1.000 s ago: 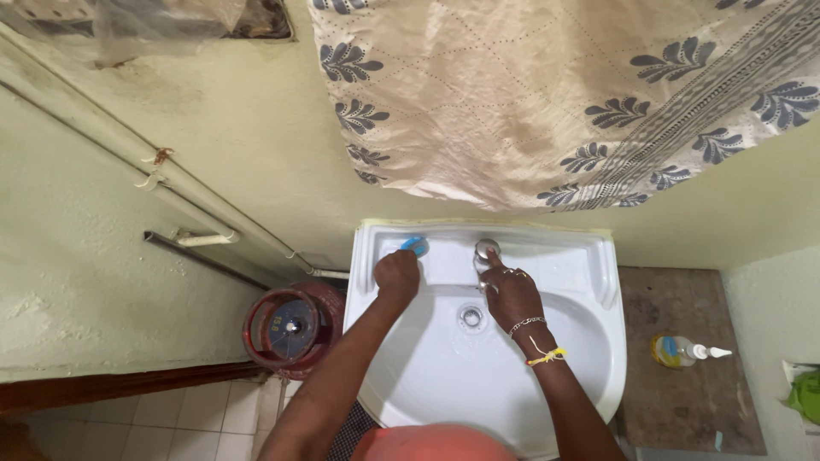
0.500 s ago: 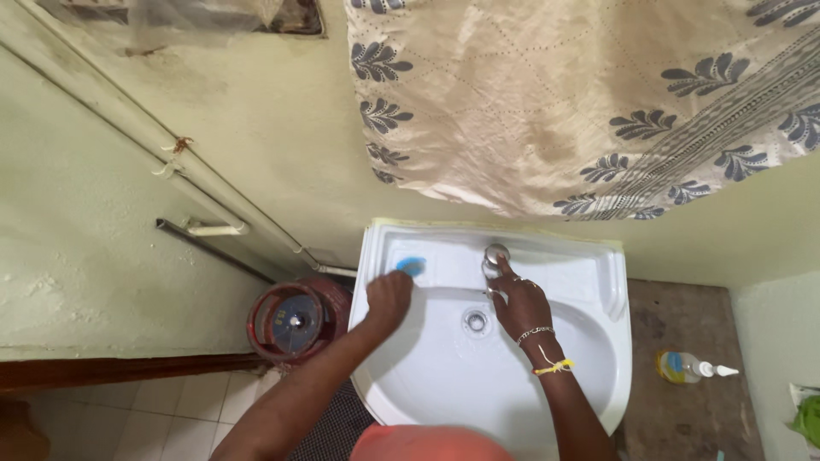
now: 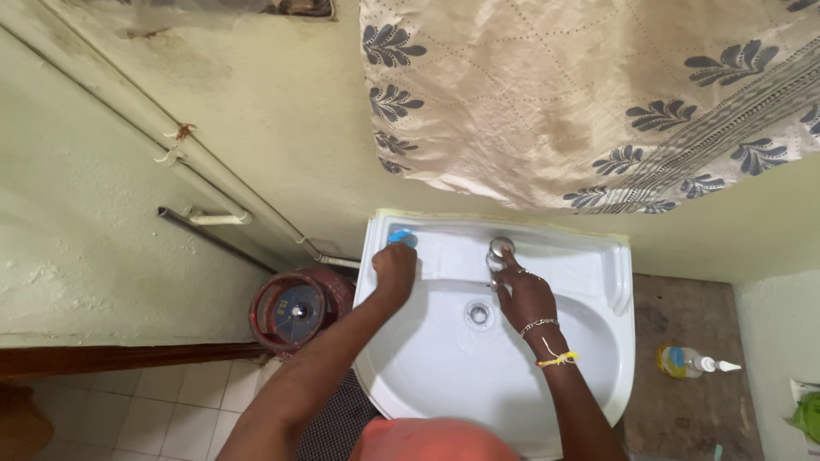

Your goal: The person scrubs a white bathroom sink using a blue sponge while water runs from the faucet. They repeatedly scrub the basin, faucet, and surrounding surfaces, then rinse the sponge under the running water.

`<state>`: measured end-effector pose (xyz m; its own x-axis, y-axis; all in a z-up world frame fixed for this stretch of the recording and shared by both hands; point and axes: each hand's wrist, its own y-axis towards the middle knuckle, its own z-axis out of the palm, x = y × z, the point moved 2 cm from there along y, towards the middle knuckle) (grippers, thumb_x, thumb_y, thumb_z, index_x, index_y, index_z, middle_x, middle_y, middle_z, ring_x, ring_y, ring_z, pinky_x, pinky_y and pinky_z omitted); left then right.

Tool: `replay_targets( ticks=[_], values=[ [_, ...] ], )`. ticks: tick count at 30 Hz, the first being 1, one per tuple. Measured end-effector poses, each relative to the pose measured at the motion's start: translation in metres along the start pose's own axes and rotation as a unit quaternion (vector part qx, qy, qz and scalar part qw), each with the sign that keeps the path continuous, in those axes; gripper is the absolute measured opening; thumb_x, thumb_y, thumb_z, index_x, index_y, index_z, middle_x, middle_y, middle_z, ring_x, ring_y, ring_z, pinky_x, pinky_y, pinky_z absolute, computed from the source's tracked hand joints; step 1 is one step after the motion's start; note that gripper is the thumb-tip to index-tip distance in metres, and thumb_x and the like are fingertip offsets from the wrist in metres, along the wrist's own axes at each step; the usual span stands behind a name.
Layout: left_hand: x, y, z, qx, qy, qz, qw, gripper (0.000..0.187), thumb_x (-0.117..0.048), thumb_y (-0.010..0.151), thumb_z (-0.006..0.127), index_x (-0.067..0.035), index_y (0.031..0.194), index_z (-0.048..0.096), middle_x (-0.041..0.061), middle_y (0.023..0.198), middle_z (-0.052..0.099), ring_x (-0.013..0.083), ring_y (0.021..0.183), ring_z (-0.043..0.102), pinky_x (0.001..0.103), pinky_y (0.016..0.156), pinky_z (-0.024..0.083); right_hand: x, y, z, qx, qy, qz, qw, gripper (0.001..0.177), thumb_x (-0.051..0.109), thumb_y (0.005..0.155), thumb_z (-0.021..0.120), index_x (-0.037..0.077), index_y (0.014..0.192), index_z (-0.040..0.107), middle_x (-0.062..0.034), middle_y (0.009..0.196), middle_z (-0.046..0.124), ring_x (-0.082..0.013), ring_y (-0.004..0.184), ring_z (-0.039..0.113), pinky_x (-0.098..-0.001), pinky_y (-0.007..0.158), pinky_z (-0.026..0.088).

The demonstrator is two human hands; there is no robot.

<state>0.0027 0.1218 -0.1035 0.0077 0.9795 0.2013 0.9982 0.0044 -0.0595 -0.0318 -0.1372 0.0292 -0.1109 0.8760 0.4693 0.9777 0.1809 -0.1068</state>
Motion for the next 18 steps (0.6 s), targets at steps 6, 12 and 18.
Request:
replay_targets(
  ticks=[6, 12, 18],
  values=[
    [-0.017, -0.035, -0.003, -0.051, 0.007, 0.064, 0.997, 0.007, -0.011, 0.075, 0.074, -0.017, 0.071, 0.076, 0.002, 0.071, 0.072, 0.0165, 0.061, 0.072, 0.034, 0.034, 0.04, -0.008, 0.001, 0.007, -0.002, 0.003, -0.007, 1.0, 0.016, 0.008, 0.087, 0.065, 0.013, 0.098, 0.076, 0.0022, 0.144, 0.059, -0.0337, 0.094, 0.072, -0.0444, 0.085, 0.056],
    [-0.031, -0.018, -0.017, -0.044, -0.039, 0.042, 0.997, 0.013, -0.007, 0.081, 0.071, -0.016, 0.072, 0.075, 0.003, 0.069, 0.07, 0.018, 0.062, 0.071, 0.034, 0.039, 0.042, -0.019, 0.003, 0.016, 0.03, -0.023, 0.02, 0.999, 0.058, -0.006, 0.087, 0.05, 0.024, 0.133, 0.066, -0.0053, 0.126, 0.069, -0.0353, 0.097, 0.071, -0.0477, 0.087, 0.054],
    [-0.012, -0.036, -0.037, -0.339, -0.012, 0.071, 0.938, 0.01, -0.01, 0.079, 0.067, -0.01, 0.075, 0.076, 0.005, 0.063, 0.065, 0.0185, 0.054, 0.066, 0.035, 0.042, 0.045, -0.021, 0.002, 0.004, 0.048, 0.038, 0.01, 0.998, 0.033, -0.006, 0.089, 0.05, 0.013, 0.104, 0.073, -0.0002, 0.15, 0.059, -0.0293, 0.1, 0.075, -0.0421, 0.09, 0.057]
  ],
)
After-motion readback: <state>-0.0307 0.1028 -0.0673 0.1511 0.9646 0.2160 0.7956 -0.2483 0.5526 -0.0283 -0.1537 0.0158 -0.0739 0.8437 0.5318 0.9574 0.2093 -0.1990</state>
